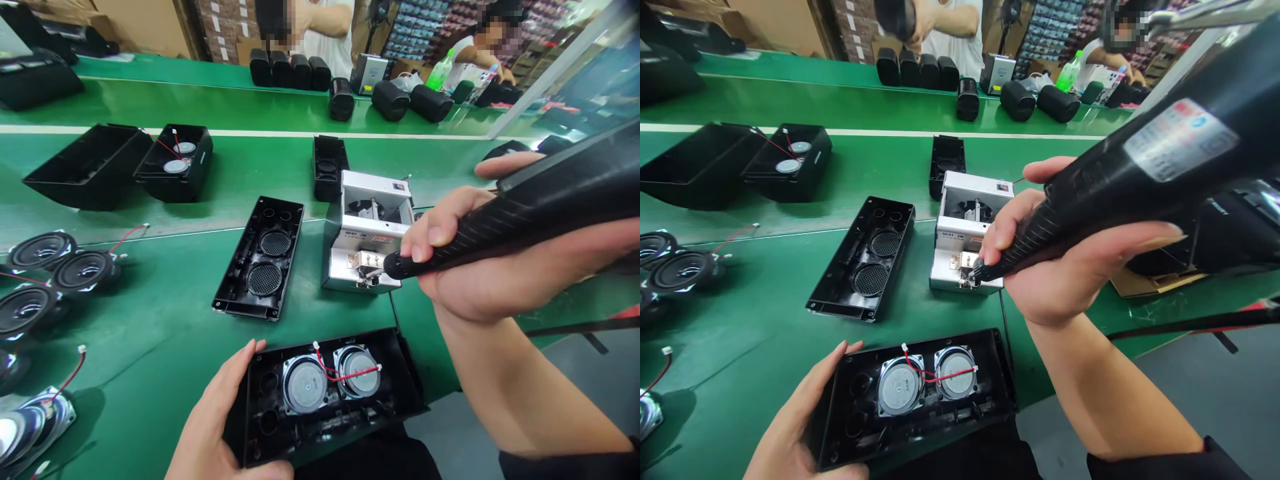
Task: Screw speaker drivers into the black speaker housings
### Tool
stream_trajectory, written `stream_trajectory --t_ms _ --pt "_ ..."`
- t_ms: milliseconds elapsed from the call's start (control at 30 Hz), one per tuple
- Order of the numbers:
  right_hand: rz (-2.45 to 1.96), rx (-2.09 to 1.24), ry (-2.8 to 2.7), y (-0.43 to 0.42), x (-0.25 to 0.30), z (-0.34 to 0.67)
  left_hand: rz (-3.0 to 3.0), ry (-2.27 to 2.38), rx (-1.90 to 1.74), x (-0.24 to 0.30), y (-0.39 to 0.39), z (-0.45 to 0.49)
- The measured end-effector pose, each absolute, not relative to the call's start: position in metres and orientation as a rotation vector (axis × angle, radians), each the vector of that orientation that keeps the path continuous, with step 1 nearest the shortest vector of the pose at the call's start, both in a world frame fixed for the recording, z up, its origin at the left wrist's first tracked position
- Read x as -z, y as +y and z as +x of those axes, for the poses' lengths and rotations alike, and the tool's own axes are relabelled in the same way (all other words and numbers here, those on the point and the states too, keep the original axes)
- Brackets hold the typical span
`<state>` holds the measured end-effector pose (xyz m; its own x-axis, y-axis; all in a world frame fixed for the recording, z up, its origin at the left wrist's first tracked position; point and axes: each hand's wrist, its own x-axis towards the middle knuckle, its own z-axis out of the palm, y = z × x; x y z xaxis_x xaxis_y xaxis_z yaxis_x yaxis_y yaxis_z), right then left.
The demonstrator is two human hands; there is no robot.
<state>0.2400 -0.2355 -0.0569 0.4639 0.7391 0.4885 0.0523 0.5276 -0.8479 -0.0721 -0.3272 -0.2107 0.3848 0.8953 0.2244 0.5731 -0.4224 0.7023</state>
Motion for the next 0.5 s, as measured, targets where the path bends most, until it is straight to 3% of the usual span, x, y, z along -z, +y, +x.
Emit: stream_trajectory --t_ms 500 --pt "-0.945 -0.523 -0.991 -0.2374 0.0565 0.2395 2.122 1.255 -0.812 0.2098 -0.3278 -0.0723"
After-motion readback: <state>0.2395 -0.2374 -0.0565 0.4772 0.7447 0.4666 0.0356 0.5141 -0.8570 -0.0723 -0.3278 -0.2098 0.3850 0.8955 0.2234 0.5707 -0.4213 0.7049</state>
